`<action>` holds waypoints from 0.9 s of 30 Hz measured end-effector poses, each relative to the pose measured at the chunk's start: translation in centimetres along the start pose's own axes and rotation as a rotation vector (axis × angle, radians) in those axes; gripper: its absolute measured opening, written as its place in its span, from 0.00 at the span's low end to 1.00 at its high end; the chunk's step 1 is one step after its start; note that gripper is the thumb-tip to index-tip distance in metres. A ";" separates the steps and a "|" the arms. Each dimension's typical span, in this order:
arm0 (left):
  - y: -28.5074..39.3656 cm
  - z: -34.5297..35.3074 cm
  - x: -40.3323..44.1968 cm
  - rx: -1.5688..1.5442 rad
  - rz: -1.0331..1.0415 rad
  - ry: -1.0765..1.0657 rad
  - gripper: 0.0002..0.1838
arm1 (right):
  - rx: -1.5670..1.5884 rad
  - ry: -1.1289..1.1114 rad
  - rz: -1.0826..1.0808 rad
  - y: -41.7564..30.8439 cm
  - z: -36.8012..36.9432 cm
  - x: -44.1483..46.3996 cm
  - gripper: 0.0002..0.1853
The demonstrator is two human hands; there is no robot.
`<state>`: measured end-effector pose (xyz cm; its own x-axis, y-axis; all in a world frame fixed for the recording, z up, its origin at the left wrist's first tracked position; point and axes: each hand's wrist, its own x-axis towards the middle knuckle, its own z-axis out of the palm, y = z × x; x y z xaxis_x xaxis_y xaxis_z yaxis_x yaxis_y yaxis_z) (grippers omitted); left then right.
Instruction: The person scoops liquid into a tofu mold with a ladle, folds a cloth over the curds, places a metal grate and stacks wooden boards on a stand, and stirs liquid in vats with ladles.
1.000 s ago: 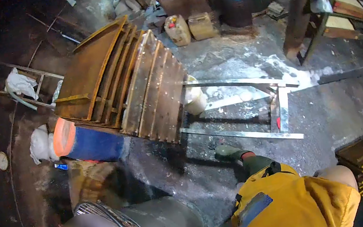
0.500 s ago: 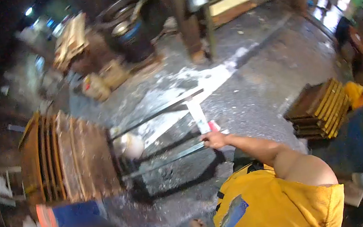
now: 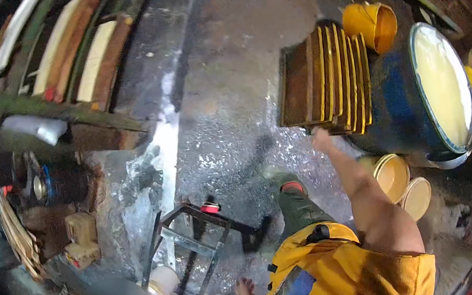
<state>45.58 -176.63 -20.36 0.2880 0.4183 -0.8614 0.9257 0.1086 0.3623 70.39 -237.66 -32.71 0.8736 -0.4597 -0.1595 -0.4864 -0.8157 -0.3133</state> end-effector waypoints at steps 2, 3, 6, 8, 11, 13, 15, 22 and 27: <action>9.2 6.9 -2.7 0.358 0.305 -0.129 0.22 | 0.187 0.031 0.212 4.6 0.0 5.3 0.17; 11.6 9.0 -2.7 0.572 0.528 -0.190 0.22 | 0.264 -0.028 0.367 5.8 -0.9 7.0 0.19; 22.8 15.7 -8.5 0.625 0.657 -0.281 0.21 | -0.051 -0.079 0.290 7.2 1.7 11.3 0.24; 25.5 17.3 -7.9 0.512 0.637 -0.303 0.19 | 0.000 -0.029 0.664 5.6 2.8 13.6 0.25; 28.4 18.5 -7.7 0.711 0.600 -0.226 0.21 | 0.249 -0.023 0.809 2.7 0.6 15.1 0.31; 28.2 18.6 -7.6 0.726 0.601 -0.186 0.21 | 0.313 -0.104 0.740 2.1 1.2 16.7 0.26; 25.1 16.2 -6.3 0.654 0.486 -0.148 0.21 | 0.510 0.053 0.562 5.3 10.2 18.4 0.22; 16.9 9.7 -8.0 0.797 0.312 0.010 0.25 | 0.849 -0.122 0.260 -6.0 7.8 22.5 0.07; 13.0 8.7 -7.2 0.620 0.341 0.027 0.26 | 0.958 -0.635 0.237 -18.2 -5.1 17.1 0.03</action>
<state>57.71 -186.08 -12.56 0.5878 0.3610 -0.7240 0.7564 -0.5627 0.3336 94.10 -232.48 -25.00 0.7445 -0.0861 -0.6620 -0.6652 -0.0113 -0.7466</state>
